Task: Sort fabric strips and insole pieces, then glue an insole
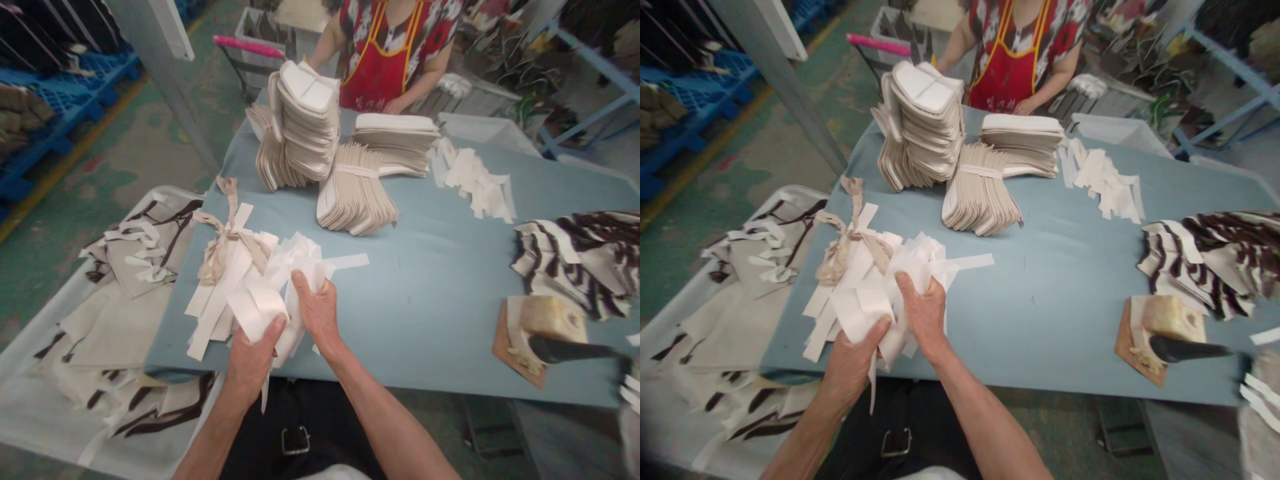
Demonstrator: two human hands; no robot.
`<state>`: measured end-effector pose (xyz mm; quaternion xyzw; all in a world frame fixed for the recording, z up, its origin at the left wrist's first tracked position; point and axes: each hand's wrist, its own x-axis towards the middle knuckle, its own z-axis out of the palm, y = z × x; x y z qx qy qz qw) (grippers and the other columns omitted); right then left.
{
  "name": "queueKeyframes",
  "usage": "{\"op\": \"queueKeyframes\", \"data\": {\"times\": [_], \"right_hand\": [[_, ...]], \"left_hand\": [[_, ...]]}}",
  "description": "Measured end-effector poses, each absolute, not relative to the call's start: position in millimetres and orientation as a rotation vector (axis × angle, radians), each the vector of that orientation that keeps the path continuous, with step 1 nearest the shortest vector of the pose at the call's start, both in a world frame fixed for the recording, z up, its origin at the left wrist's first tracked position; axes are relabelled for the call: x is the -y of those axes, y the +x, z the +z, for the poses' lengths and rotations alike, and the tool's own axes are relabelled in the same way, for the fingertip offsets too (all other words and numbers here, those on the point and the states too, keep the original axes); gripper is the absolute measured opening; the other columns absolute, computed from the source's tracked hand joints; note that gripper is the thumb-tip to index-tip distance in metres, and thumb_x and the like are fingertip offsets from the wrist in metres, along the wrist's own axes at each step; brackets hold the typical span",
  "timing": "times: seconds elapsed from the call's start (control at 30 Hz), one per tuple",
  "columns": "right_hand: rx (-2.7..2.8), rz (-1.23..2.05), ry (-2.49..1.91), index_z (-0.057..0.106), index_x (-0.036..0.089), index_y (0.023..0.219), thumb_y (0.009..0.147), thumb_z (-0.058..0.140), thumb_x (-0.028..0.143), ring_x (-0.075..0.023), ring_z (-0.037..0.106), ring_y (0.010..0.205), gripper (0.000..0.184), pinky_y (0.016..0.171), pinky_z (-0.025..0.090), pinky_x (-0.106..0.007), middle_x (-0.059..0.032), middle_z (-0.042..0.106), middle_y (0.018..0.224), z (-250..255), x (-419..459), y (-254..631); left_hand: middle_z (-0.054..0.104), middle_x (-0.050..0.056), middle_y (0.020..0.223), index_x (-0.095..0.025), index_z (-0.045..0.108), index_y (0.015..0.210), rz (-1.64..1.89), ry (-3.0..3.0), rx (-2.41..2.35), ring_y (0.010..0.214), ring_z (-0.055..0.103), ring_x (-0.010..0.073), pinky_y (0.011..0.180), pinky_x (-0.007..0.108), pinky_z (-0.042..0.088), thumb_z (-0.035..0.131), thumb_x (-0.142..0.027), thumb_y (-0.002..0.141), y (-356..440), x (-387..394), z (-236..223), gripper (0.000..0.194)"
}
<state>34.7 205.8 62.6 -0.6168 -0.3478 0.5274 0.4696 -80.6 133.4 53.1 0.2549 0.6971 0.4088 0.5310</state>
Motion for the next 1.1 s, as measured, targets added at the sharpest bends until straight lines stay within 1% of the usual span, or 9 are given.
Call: {"op": "queueKeyframes", "data": {"times": [0.1,0.2,0.33,0.47,0.7,0.87,0.93,1.03,1.1], "right_hand": [[1.021,1.224,-1.464,0.061,0.019,0.078,0.098,0.046,0.064,-0.0165,0.055,0.071,0.051,0.065,0.045,-0.028,-0.0021,0.065,0.075,57.7,-204.5,42.4],[1.047,1.194,-1.498,0.054,0.022,0.074,0.101,0.037,0.056,-0.0169,0.052,0.070,0.046,0.068,0.044,-0.029,-0.0009,0.061,0.073,50.5,-206.5,53.3],[1.119,1.222,-1.559,0.052,0.023,0.073,0.092,0.044,0.047,-0.0165,0.051,0.070,0.031,0.067,0.043,-0.028,0.0009,0.057,0.071,42.8,-213.8,74.3],[1.160,1.436,-1.560,0.052,0.022,0.067,0.084,0.055,0.052,-0.0124,0.042,0.056,0.035,0.053,0.034,-0.026,0.0047,0.045,0.058,45.8,-217.2,95.0],[0.952,1.373,-1.529,0.070,0.015,0.079,0.076,0.073,0.056,-0.0123,0.049,0.061,0.042,0.056,0.039,-0.025,-0.0005,0.061,0.069,57.4,-215.6,92.1],[0.928,1.432,-1.472,0.072,0.014,0.084,0.079,0.073,0.059,-0.0138,0.053,0.063,0.045,0.057,0.045,-0.025,-0.0032,0.066,0.073,58.7,-215.6,78.2],[0.962,1.462,-1.444,0.069,0.015,0.077,0.081,0.072,0.060,-0.0127,0.050,0.059,0.045,0.054,0.043,-0.024,-0.0019,0.063,0.067,62.4,-214.7,73.9],[0.969,1.500,-1.381,0.059,0.018,0.064,0.079,0.072,0.065,-0.0102,0.042,0.054,0.051,0.049,0.036,-0.023,0.0019,0.053,0.058,70.3,-214.4,68.3],[0.937,1.548,-1.339,0.055,0.019,0.063,0.075,0.072,0.071,-0.0097,0.039,0.053,0.055,0.048,0.034,-0.023,0.0028,0.049,0.057,74.0,-214.9,65.3]], "left_hand": [[0.077,0.014,0.123,-0.015,0.072,0.124,1.096,0.600,-1.641,0.118,0.071,0.0333,0.101,0.044,0.058,0.085,-0.064,0.072,-81.7,-137.6,46.3,0.073],[0.079,0.014,0.120,-0.014,0.073,0.122,1.092,0.595,-1.661,0.115,0.072,0.0341,0.099,0.045,0.059,0.083,-0.064,0.074,-86.3,-142.3,41.2,0.070],[0.081,0.015,0.112,-0.013,0.078,0.111,0.996,0.676,-1.755,0.109,0.074,0.0352,0.094,0.044,0.060,0.082,-0.063,0.072,-98.4,-155.6,37.9,0.063],[0.081,0.015,0.112,-0.014,0.080,0.113,0.917,0.749,-1.739,0.104,0.075,0.0344,0.076,0.037,0.061,0.084,-0.054,0.069,-111.0,-172.5,37.5,0.060],[0.075,0.016,0.133,-0.017,0.075,0.129,0.827,0.831,-1.613,0.118,0.068,0.0350,0.050,0.024,0.040,0.077,-0.062,0.080,-115.4,-169.0,64.1,0.067],[0.073,0.014,0.136,-0.020,0.068,0.140,0.806,0.824,-1.432,0.100,0.070,0.0278,0.057,0.025,0.046,0.077,-0.065,0.081,-99.7,-158.0,78.8,0.074],[0.075,0.014,0.129,-0.018,0.072,0.134,0.805,0.845,-1.437,0.095,0.070,0.0262,0.064,0.027,0.051,0.079,-0.068,0.078,-90.7,-157.9,77.2,0.075],[0.078,0.011,0.119,-0.017,0.076,0.123,0.895,0.794,-1.371,0.106,0.069,0.0282,0.083,0.031,0.056,0.083,-0.064,0.077,-79.0,-158.7,69.8,0.066],[0.079,0.008,0.107,-0.018,0.078,0.113,0.952,0.680,-1.298,0.096,0.069,0.0237,0.080,0.028,0.056,0.086,-0.058,0.076,-74.1,-158.2,64.0,0.055]]}}
